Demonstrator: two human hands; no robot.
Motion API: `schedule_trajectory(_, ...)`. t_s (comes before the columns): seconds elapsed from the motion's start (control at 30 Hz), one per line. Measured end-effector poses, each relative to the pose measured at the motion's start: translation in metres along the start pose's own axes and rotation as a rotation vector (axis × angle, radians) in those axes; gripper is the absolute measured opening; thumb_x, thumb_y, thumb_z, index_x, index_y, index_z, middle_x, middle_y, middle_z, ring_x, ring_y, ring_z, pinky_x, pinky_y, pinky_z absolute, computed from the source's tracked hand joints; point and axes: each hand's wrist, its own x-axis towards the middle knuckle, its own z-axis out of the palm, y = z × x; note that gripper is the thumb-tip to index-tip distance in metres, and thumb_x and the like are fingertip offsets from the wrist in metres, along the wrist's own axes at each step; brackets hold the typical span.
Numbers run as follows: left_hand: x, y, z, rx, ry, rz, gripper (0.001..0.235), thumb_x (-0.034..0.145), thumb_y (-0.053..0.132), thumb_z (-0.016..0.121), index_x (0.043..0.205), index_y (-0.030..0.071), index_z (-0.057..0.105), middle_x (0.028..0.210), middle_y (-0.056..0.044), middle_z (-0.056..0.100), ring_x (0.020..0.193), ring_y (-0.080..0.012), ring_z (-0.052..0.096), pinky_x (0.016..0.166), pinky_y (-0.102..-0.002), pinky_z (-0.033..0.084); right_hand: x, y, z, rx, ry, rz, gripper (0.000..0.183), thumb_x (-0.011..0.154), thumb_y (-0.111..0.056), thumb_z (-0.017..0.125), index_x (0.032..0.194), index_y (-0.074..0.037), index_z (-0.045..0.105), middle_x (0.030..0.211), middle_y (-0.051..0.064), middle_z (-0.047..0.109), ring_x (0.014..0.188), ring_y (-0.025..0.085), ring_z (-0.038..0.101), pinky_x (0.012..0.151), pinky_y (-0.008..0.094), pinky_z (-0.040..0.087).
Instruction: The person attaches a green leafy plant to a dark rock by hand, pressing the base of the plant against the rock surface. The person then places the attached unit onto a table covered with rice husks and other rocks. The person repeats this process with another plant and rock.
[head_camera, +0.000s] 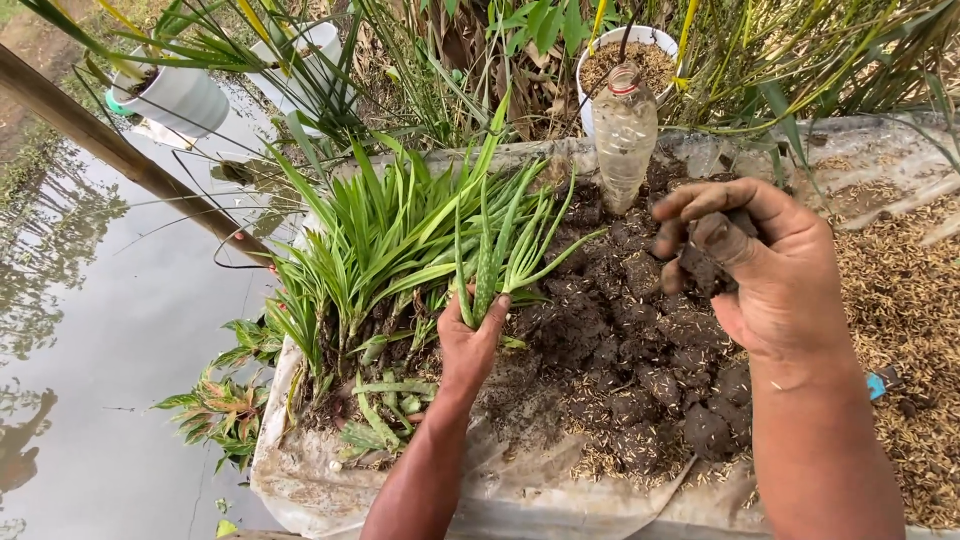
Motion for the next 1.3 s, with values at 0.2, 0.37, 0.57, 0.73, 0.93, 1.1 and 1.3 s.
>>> schedule_trajectory(0.2, 0.001, 0.002, -0.001, 0.027, -0.016, 0.036, 0.024, 0.104, 0.039, 0.075, 0.103, 0.016, 0.068, 0.099, -0.004, 0.07, 0.092, -0.0183, 0.067, 0.087, -0.042, 0.061, 0.006, 0.025, -0.022, -0.011, -0.211, -0.25, 0.038, 0.115, -0.046, 0.068, 0.094, -0.019, 0.083, 0.091, 0.004, 0.079, 0.069, 0.014, 0.073, 0.06, 0.024, 0.064)
schedule_trajectory(0.37, -0.001, 0.005, -0.001, -0.004, -0.019, 0.028, 0.017, 0.104, 0.032, 0.077, 0.103, 0.016, 0.069, 0.098, -0.004, 0.07, 0.092, -0.018, 0.067, 0.086, -0.041, 0.062, -0.003, 0.026, -0.011, -0.136, -0.08, -0.342, 0.051, 0.112, -0.051, 0.07, 0.072, -0.019, 0.064, 0.068, 0.002, 0.062, 0.051, 0.015, 0.057, 0.047, 0.029, 0.043)
schedule_trajectory(0.57, 0.001, 0.014, 0.0, -0.032, -0.037, 0.019, 0.017, 0.103, 0.024, 0.077, 0.115, 0.011, 0.073, 0.113, -0.01, 0.077, 0.106, -0.024, 0.075, 0.096, -0.047, 0.066, -0.003, 0.027, 0.001, -0.256, -0.013, -0.452, 0.055, 0.11, -0.028, 0.059, 0.06, -0.014, 0.042, 0.054, 0.003, 0.042, 0.044, 0.017, 0.041, 0.046, 0.032, 0.032)
schedule_trajectory(0.73, 0.0, 0.014, 0.0, -0.047, -0.039, 0.014, 0.019, 0.103, 0.031, 0.077, 0.11, 0.014, 0.072, 0.108, -0.008, 0.075, 0.103, -0.0216, 0.073, 0.095, -0.046, 0.065, 0.013, 0.032, -0.017, -0.194, -0.108, -0.348, 0.051, 0.115, -0.048, 0.059, 0.071, -0.023, 0.05, 0.062, -0.005, 0.052, 0.044, 0.01, 0.046, 0.04, 0.026, 0.039)
schedule_trajectory(0.93, -0.001, 0.015, -0.001, 0.031, -0.021, -0.036, 0.027, 0.102, 0.027, 0.077, 0.12, 0.007, 0.074, 0.101, -0.008, 0.077, 0.084, -0.0188, 0.075, 0.077, -0.039, 0.068, 0.024, 0.034, -0.019, 0.093, -0.145, 0.138, 0.041, 0.102, 0.006, 0.064, 0.143, 0.006, 0.062, 0.141, 0.027, 0.071, 0.13, 0.036, 0.073, 0.113, 0.044, 0.064)
schedule_trajectory(1.1, -0.001, 0.005, -0.002, -0.057, -0.027, 0.068, 0.023, 0.103, 0.035, 0.078, 0.104, 0.015, 0.067, 0.095, -0.001, 0.066, 0.085, -0.0161, 0.063, 0.081, -0.034, 0.059, 0.026, 0.04, -0.012, 0.387, -0.303, 0.109, 0.016, 0.113, -0.01, 0.068, 0.125, -0.001, 0.071, 0.128, 0.021, 0.072, 0.131, 0.045, 0.068, 0.113, 0.07, 0.062)
schedule_trajectory(1.3, -0.001, 0.001, -0.002, -0.049, -0.046, 0.082, 0.019, 0.105, 0.033, 0.077, 0.103, 0.017, 0.067, 0.094, -0.001, 0.067, 0.085, -0.0162, 0.064, 0.083, -0.035, 0.059, 0.019, 0.037, -0.008, 0.204, -0.166, 0.044, 0.008, 0.106, -0.018, 0.076, 0.098, -0.016, 0.076, 0.087, 0.002, 0.075, 0.072, 0.014, 0.072, 0.057, 0.027, 0.061)
